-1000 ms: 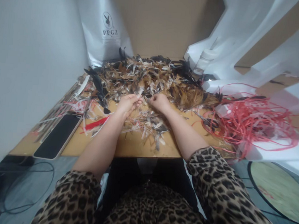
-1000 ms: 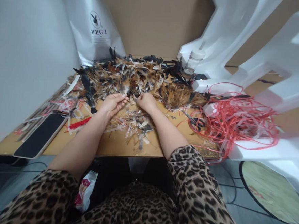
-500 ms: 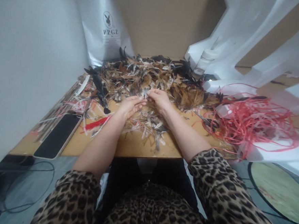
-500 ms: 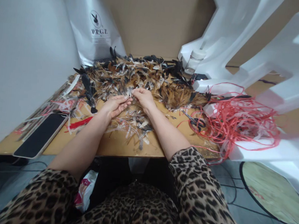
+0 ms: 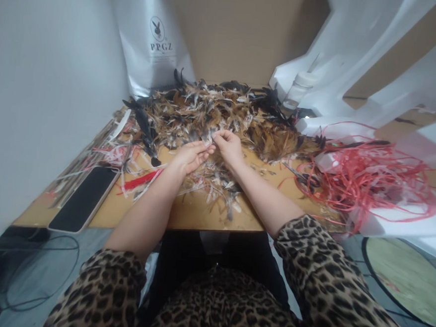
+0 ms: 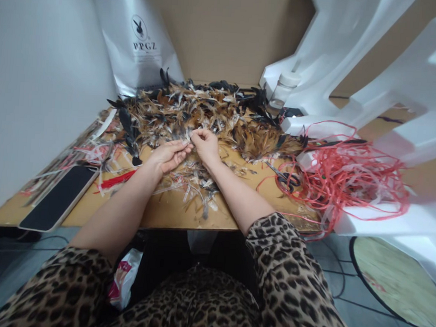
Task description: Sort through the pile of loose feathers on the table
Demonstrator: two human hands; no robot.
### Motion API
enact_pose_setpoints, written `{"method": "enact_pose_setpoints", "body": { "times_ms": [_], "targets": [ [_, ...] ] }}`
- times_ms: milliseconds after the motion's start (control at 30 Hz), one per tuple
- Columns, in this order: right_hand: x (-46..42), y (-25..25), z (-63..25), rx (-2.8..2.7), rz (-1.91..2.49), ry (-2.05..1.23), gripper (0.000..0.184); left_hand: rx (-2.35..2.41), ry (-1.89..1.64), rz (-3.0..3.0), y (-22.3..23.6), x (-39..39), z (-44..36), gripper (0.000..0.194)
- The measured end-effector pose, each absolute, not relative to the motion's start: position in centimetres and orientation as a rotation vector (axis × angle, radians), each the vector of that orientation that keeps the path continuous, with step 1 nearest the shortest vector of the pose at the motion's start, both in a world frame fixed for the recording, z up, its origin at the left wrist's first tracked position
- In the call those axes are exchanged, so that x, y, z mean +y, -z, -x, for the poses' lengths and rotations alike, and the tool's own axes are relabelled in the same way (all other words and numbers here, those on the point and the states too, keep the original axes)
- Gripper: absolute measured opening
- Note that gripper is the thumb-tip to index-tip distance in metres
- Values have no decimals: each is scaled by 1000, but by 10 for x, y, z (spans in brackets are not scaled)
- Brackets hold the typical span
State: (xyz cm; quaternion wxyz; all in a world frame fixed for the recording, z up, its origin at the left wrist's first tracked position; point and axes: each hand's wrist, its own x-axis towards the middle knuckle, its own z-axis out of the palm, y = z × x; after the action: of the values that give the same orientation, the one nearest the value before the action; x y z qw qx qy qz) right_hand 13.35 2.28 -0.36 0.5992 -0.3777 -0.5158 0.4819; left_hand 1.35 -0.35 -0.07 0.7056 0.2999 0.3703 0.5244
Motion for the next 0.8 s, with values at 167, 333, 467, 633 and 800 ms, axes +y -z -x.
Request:
{"method": "enact_pose_setpoints", "body": {
  "times_ms": [167,333,467,633,800],
  "targets": [
    [22,5,-131,-1252,897,-1047,18,807,-1173,-660,3,-1,-13,10],
    [20,2,-134,-1237,906,-1141,21,837,-1208,-681,5,0,-11,8],
    [21,1,-138,-1250,927,-1273,26,892,-1233,-769,5,-1,-11,3],
    [21,2,-137,-1161,879,-1372,26,882,-1223,-832,6,-1,-12,3],
    [18,5,-132,-1050,850,-1424,26,871,-1222,-801,7,0,-12,6]
  ]
}}
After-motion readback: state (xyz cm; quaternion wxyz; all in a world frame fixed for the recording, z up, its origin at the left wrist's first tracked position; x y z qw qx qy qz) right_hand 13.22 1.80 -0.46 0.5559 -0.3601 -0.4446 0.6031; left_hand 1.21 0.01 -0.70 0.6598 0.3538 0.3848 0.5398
